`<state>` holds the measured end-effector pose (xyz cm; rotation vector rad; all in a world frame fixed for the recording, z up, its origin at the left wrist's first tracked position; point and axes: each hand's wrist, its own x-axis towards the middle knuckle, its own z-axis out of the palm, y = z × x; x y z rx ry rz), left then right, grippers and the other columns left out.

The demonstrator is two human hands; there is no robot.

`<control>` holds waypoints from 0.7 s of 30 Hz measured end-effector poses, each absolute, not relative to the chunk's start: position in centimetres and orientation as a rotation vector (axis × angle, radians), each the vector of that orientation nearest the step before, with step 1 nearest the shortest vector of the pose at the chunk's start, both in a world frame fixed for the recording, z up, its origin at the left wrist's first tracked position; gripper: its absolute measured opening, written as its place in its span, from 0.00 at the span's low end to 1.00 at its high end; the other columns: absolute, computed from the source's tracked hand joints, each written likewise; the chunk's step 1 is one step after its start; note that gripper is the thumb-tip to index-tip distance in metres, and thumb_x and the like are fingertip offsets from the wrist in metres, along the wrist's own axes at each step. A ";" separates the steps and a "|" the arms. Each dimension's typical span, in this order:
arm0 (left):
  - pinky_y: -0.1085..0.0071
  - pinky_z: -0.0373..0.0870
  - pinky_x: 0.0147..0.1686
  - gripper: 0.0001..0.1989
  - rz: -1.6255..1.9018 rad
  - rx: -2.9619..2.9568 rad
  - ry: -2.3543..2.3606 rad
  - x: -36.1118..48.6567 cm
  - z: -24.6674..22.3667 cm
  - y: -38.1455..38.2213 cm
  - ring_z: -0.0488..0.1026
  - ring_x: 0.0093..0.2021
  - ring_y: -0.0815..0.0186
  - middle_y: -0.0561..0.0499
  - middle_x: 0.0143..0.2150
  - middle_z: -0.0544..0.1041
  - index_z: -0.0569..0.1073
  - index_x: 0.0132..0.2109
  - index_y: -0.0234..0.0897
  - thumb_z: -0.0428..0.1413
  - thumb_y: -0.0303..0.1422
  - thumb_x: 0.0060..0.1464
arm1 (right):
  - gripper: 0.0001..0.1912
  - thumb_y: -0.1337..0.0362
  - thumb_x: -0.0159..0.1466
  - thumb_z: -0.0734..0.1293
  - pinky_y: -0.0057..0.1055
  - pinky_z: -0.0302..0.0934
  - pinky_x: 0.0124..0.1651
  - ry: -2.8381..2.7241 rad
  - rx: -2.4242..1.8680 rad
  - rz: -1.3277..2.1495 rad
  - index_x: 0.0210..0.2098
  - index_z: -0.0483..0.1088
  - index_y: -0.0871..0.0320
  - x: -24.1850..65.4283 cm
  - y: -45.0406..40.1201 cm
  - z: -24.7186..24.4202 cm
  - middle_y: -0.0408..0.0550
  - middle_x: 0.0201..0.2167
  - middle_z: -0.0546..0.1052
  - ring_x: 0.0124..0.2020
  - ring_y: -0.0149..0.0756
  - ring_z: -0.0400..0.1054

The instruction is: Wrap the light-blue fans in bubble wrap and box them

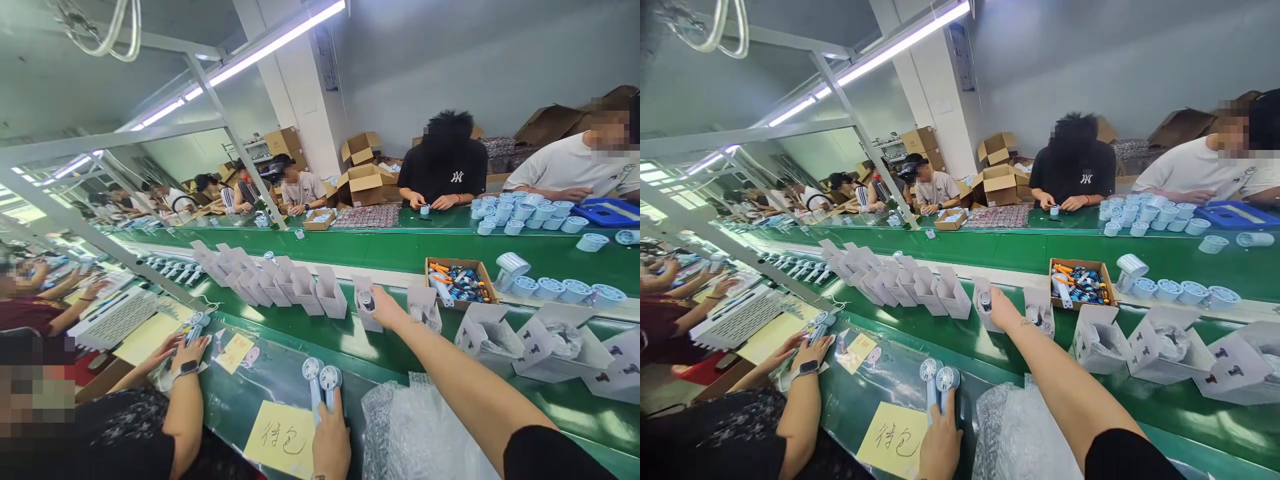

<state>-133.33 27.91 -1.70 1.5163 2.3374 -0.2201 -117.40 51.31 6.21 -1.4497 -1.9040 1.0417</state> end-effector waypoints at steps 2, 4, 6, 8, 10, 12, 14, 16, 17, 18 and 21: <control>0.62 0.71 0.40 0.32 -0.076 1.455 2.370 -133.1 -1.5 27.5 0.78 0.42 0.54 0.34 0.51 0.70 0.52 0.67 0.33 0.46 0.21 0.56 | 0.39 0.82 0.46 0.68 0.39 0.50 0.62 -1.874 -1.404 1.092 0.57 0.59 0.63 -116.8 50.9 7.3 0.63 0.61 0.62 0.63 0.49 0.56; 0.63 0.71 0.39 0.26 0.248 1.268 2.369 -132.7 -0.6 27.1 0.78 0.40 0.56 0.39 0.45 0.73 0.55 0.63 0.32 0.45 0.24 0.58 | 0.39 0.79 0.48 0.69 0.40 0.46 0.65 -1.807 -1.373 1.143 0.58 0.58 0.60 -115.8 49.3 8.4 0.61 0.64 0.57 0.66 0.48 0.51; 0.65 0.72 0.33 0.19 0.699 0.990 2.229 -131.6 0.9 26.5 0.76 0.34 0.60 0.45 0.39 0.73 0.56 0.57 0.35 0.47 0.31 0.59 | 0.31 0.72 0.54 0.69 0.43 0.49 0.64 -1.714 -1.362 1.238 0.57 0.60 0.59 -114.5 46.4 8.9 0.59 0.61 0.62 0.63 0.47 0.55; 0.69 0.71 0.26 0.17 1.079 0.749 1.930 -129.3 2.9 26.0 0.73 0.27 0.65 0.51 0.36 0.70 0.56 0.50 0.40 0.51 0.38 0.58 | 0.23 0.62 0.58 0.69 0.47 0.60 0.56 -1.593 -1.369 1.416 0.52 0.63 0.59 -112.8 42.4 8.8 0.58 0.51 0.71 0.52 0.47 0.68; 0.71 0.71 0.24 0.19 1.241 0.656 1.583 -125.6 4.9 25.7 0.72 0.27 0.68 0.54 0.37 0.69 0.56 0.45 0.42 0.56 0.43 0.53 | 0.21 0.55 0.58 0.70 0.46 0.69 0.44 -1.428 -1.358 1.639 0.46 0.66 0.60 -110.6 38.2 8.3 0.56 0.41 0.77 0.39 0.46 0.74; 0.71 0.71 0.25 0.21 1.190 0.690 1.294 -121.2 6.4 25.4 0.73 0.30 0.67 0.54 0.38 0.69 0.56 0.42 0.43 0.58 0.45 0.50 | 0.19 0.52 0.57 0.70 0.41 0.71 0.36 -1.213 -1.311 1.792 0.40 0.68 0.60 -107.7 35.1 8.1 0.54 0.36 0.78 0.33 0.43 0.75; 0.69 0.72 0.27 0.18 1.026 0.832 1.143 -116.7 6.9 24.6 0.74 0.33 0.64 0.52 0.38 0.70 0.58 0.41 0.41 0.54 0.47 0.54 | 0.14 0.55 0.59 0.69 0.36 0.72 0.36 -0.982 -1.276 1.790 0.38 0.68 0.58 -103.8 33.4 8.4 0.52 0.35 0.79 0.33 0.38 0.75; 0.66 0.73 0.33 0.13 0.779 1.163 1.083 -112.8 6.1 23.3 0.74 0.37 0.62 0.50 0.36 0.72 0.62 0.39 0.40 0.50 0.45 0.58 | 0.11 0.60 0.60 0.68 0.31 0.72 0.36 -0.781 -1.279 1.686 0.40 0.66 0.56 -98.7 32.5 9.2 0.48 0.36 0.79 0.33 0.34 0.74; 0.64 0.72 0.36 0.12 0.605 1.402 1.026 -111.3 5.2 22.6 0.74 0.39 0.61 0.49 0.36 0.73 0.64 0.39 0.39 0.50 0.43 0.58 | 0.10 0.62 0.61 0.67 0.28 0.72 0.35 -0.702 -1.292 1.628 0.41 0.66 0.55 -96.0 32.2 9.7 0.47 0.35 0.79 0.32 0.33 0.74; 0.63 0.72 0.40 0.11 0.394 1.660 0.938 -110.0 4.1 21.9 0.74 0.41 0.60 0.48 0.38 0.74 0.67 0.40 0.38 0.52 0.42 0.57 | 0.09 0.64 0.61 0.67 0.27 0.72 0.32 -0.639 -1.307 1.577 0.41 0.65 0.55 -93.2 31.7 10.2 0.45 0.33 0.78 0.30 0.32 0.74; 0.58 0.71 0.43 0.17 -0.282 2.246 0.582 -107.7 0.2 20.4 0.72 0.48 0.51 0.39 0.47 0.74 0.70 0.45 0.34 0.60 0.36 0.50 | 0.07 0.67 0.61 0.67 0.27 0.73 0.27 -0.484 -1.365 1.514 0.40 0.66 0.55 -86.2 28.7 11.1 0.41 0.25 0.75 0.24 0.31 0.72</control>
